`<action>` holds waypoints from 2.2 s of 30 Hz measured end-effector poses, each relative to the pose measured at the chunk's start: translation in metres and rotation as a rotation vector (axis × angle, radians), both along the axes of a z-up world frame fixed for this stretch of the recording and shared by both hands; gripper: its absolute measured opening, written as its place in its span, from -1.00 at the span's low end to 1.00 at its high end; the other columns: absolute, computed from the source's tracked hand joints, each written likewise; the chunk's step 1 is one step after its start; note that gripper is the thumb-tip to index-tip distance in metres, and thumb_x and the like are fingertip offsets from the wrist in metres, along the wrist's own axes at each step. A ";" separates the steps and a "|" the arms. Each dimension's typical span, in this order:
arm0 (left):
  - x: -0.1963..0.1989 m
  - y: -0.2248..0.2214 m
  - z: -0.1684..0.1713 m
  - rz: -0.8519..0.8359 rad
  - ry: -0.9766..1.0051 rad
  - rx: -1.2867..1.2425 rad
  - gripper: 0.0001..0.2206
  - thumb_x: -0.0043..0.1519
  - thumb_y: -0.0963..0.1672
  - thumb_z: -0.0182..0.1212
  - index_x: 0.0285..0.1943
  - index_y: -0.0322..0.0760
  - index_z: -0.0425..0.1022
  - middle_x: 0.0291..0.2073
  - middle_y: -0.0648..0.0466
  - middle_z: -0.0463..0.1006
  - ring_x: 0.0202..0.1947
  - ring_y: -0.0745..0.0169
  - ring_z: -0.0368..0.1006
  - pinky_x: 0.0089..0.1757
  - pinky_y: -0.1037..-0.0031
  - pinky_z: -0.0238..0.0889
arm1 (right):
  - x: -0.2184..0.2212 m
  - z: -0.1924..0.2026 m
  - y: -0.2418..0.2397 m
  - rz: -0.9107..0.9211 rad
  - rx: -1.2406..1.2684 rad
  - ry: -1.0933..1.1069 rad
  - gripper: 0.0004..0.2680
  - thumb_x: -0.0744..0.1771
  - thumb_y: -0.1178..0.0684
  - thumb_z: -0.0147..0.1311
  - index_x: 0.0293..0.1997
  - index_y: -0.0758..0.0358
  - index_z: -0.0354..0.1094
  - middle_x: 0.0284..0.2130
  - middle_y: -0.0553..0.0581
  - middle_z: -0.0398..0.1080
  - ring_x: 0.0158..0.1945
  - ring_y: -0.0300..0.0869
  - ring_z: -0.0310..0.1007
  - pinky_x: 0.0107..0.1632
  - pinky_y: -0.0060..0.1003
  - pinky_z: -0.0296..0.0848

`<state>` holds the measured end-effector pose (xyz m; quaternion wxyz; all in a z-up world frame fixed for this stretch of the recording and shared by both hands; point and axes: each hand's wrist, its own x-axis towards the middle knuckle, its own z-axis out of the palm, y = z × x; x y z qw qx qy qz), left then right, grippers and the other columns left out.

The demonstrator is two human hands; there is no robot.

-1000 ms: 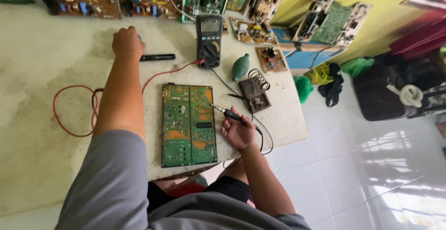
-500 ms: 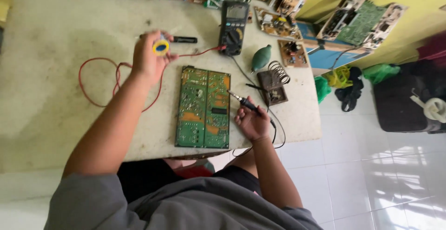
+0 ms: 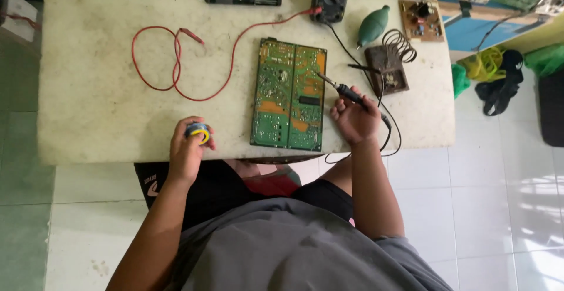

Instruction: Soldering and desoldering electronic components on a printed circuit board using a soldering iron and solder sucker.

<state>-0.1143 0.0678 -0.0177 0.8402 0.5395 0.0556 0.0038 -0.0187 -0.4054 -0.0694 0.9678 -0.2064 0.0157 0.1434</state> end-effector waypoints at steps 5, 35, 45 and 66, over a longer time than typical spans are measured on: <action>0.035 -0.035 0.014 0.027 -0.209 0.262 -0.84 0.32 -0.22 0.13 0.04 -0.40 0.36 -0.45 -0.10 0.44 -0.56 0.16 0.42 -0.36 0.38 0.31 | -0.011 -0.004 0.005 -0.139 -0.106 0.013 -0.75 0.34 -0.07 0.04 0.06 0.06 0.54 -0.05 0.15 0.58 0.02 -0.01 0.59 0.22 0.02 0.48; 0.078 -0.069 0.029 -0.257 -0.655 0.475 -0.96 0.11 -0.29 0.37 -0.36 -0.41 0.60 -0.46 -0.11 0.55 -0.47 0.08 0.46 -0.30 0.31 0.32 | -0.055 0.038 0.086 -0.556 -0.294 -0.171 -0.94 0.18 0.21 -0.08 -0.40 0.34 0.23 -0.48 0.35 0.25 -0.71 -0.08 0.30 -0.66 -0.32 0.41; 0.076 -0.067 0.036 -0.336 -0.598 0.508 -0.93 0.11 -0.26 0.42 -0.39 -0.40 0.60 -0.47 -0.15 0.58 -0.49 0.06 0.46 -0.33 0.32 0.28 | -0.054 0.044 0.100 -0.592 -0.469 -0.243 -0.93 0.10 0.28 -0.07 -0.50 0.43 0.16 -0.61 0.45 0.20 -0.83 -0.14 0.06 -0.75 -0.38 0.12; 0.065 -0.063 0.011 -0.209 -0.681 0.489 -0.81 0.41 -0.22 -0.12 0.09 -0.33 -0.05 -0.02 -0.26 0.38 -0.15 0.04 0.34 -0.11 0.38 0.18 | -0.051 0.033 0.088 -0.512 -0.407 -0.171 -0.93 0.16 0.25 -0.04 -0.39 0.41 0.26 -0.45 0.44 0.33 -0.74 -0.10 0.22 -0.66 -0.32 0.23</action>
